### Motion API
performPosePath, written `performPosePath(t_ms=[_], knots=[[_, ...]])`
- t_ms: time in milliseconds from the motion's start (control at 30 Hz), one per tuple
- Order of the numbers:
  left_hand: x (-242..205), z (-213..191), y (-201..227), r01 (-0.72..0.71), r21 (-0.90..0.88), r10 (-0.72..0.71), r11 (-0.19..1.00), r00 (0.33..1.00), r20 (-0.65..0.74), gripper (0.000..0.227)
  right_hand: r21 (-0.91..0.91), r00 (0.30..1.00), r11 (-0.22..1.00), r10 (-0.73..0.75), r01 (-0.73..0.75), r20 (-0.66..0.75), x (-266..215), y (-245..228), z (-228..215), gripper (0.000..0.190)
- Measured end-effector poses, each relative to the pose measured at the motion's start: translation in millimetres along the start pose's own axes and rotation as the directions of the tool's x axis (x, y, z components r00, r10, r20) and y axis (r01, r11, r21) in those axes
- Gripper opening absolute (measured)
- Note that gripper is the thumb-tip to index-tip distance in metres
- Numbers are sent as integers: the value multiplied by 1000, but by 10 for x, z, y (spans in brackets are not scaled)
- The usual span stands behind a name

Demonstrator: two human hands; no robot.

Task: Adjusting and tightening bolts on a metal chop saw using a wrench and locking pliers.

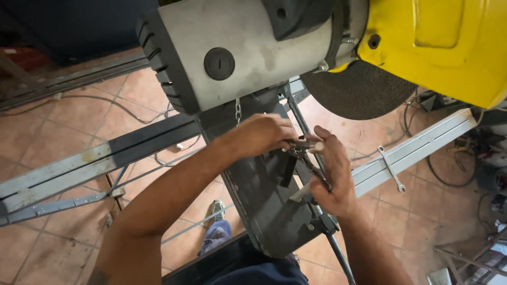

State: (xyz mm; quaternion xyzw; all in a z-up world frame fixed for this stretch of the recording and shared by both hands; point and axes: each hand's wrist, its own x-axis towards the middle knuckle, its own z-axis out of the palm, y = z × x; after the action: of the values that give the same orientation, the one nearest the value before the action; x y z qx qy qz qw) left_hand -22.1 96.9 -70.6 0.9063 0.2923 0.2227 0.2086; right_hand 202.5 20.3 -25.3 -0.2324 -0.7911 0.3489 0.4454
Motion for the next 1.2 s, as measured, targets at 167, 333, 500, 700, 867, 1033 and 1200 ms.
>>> performPosePath(t_ms=[167, 333, 500, 700, 867, 1033, 1200], knots=[[106, -35, -36, -16, 24, 15, 1000, 998, 60, 26, 82, 999, 996, -22, 24, -31, -93, 105, 83, 86], [169, -132, 69, -28, 41, 21, 999, 988, 151, 26, 50, 996, 998, 30, -27, -79, -289, 195, 66, 92], [172, 5, -10, -73, 42, 67, 996, 990, 125, 27, 70, 987, 996, -39, 51, -155, -191, 184, 125, 72], [64, -78, 16, -37, 27, 34, 999, 993, 110, 26, -19, 991, 997, -77, 76, -108, -79, 139, 154, 64], [-180, 146, 195, 168, 75, -168, 983, 986, -4, 30, -141, 948, 968, -236, 209, -213, -108, 318, 140, 48], [-583, 588, 409, 15, 69, -5, 998, 989, -148, 47, -207, 933, 943, -300, 260, -199, -39, 418, 44, 37], [-620, 999, 407, -30, 58, 47, 998, 945, -325, 51, -269, 928, 920, -335, 284, -164, 122, 266, 101, 21]])
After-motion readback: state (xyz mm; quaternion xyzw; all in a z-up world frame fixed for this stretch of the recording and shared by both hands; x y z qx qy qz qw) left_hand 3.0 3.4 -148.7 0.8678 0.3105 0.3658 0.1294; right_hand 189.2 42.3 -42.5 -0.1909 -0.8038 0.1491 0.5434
